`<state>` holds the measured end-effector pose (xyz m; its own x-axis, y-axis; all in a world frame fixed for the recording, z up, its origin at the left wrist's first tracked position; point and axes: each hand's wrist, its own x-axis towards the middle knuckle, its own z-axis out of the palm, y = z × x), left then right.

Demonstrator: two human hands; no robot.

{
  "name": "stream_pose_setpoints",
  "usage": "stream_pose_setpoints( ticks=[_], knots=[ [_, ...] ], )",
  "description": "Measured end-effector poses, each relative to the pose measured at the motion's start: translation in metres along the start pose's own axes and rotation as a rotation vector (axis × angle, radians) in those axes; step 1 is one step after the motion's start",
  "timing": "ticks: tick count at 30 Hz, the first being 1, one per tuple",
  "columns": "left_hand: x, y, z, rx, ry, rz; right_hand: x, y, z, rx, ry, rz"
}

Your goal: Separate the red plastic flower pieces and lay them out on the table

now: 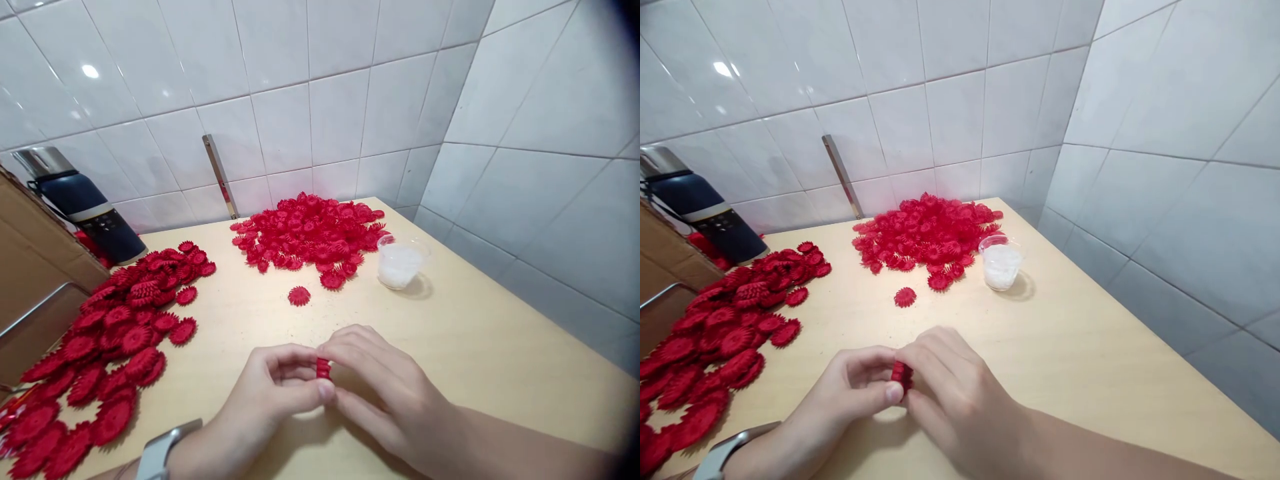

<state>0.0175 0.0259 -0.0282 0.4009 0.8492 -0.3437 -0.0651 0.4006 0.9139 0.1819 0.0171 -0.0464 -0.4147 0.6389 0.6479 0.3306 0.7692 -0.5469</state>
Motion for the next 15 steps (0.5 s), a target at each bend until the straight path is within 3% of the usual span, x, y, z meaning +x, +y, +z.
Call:
stream_pose_setpoints(
  ticks=[15],
  knots=[
    [-0.0003,-0.0002,0.0,0.022,-0.02,-0.05,0.0025,-0.0026,-0.0026,-0.081,0.029,-0.113]
  ],
)
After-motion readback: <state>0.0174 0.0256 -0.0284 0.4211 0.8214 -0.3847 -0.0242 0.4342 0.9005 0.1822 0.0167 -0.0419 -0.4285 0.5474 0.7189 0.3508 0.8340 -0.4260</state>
